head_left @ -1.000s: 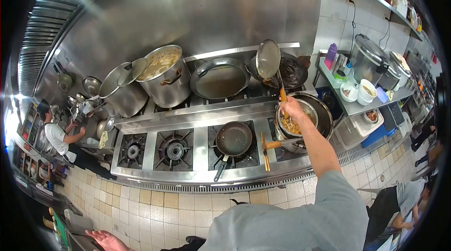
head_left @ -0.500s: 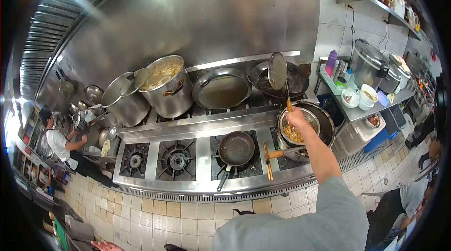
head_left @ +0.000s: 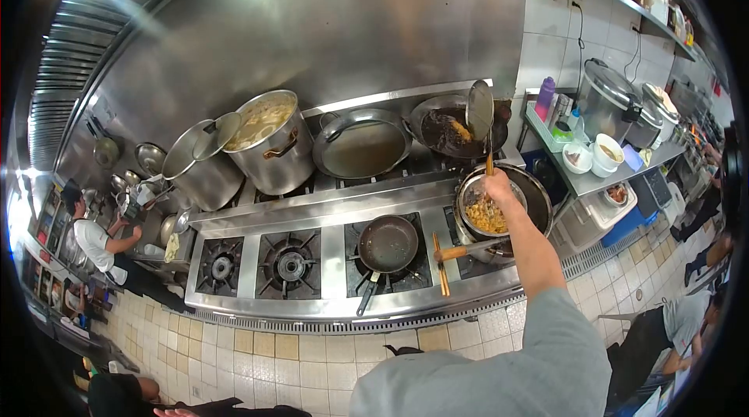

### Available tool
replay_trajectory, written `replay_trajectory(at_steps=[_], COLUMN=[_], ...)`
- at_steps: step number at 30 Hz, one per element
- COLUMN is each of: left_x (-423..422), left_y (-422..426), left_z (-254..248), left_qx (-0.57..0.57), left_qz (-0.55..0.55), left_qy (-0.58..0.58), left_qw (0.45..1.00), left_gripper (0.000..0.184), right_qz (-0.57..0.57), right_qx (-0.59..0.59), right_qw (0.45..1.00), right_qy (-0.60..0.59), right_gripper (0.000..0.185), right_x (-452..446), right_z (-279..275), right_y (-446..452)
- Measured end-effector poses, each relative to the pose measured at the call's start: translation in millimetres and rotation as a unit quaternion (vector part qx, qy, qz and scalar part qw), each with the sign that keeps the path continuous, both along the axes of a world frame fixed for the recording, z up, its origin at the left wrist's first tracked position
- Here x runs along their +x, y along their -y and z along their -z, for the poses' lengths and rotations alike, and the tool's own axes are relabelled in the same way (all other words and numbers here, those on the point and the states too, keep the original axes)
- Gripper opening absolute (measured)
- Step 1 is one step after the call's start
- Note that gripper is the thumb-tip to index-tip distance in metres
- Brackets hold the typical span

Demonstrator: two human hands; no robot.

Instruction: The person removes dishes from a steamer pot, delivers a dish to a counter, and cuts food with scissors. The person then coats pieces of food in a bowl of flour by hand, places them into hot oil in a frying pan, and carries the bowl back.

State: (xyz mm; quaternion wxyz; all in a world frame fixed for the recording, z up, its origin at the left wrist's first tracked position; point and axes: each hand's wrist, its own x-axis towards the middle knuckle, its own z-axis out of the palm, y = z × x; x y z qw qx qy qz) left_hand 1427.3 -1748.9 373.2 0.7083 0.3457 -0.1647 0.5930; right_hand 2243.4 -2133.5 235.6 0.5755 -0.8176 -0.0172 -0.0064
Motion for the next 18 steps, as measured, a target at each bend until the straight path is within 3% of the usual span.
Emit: replay_trajectory(at_steps=[6,10,12,16,18], left_x=[10,18,21,30,31], left_y=[3,4,3,5,4], left_z=[-2,-3,-1,-4,-3], left_qx=[-0.007,-0.01,0.002,0.015,0.003], left_qz=[0.007,0.014,0.018,0.05,0.037], left_qy=[-0.001,-0.007,-0.017,-0.022,-0.013], left_qw=[1.0,1.0,1.0,0.998,0.999], left_gripper=[0.077,0.075,0.074,0.074,0.075], right_qz=[-0.053,-0.058,-0.059,-0.067,-0.095], right_qx=[0.086,-0.016,-0.136,-0.149,-0.07], right_qw=[0.994,0.998,0.985,0.986,0.993], right_qy=[-0.041,-0.019,0.089,0.044,0.028], right_gripper=[0.009,0.015,0.019,0.023,0.023], right_x=[5,-4,-6,-14,-23], right_z=[18,19,21,-2,-20], right_y=[17,25,26,20,13])
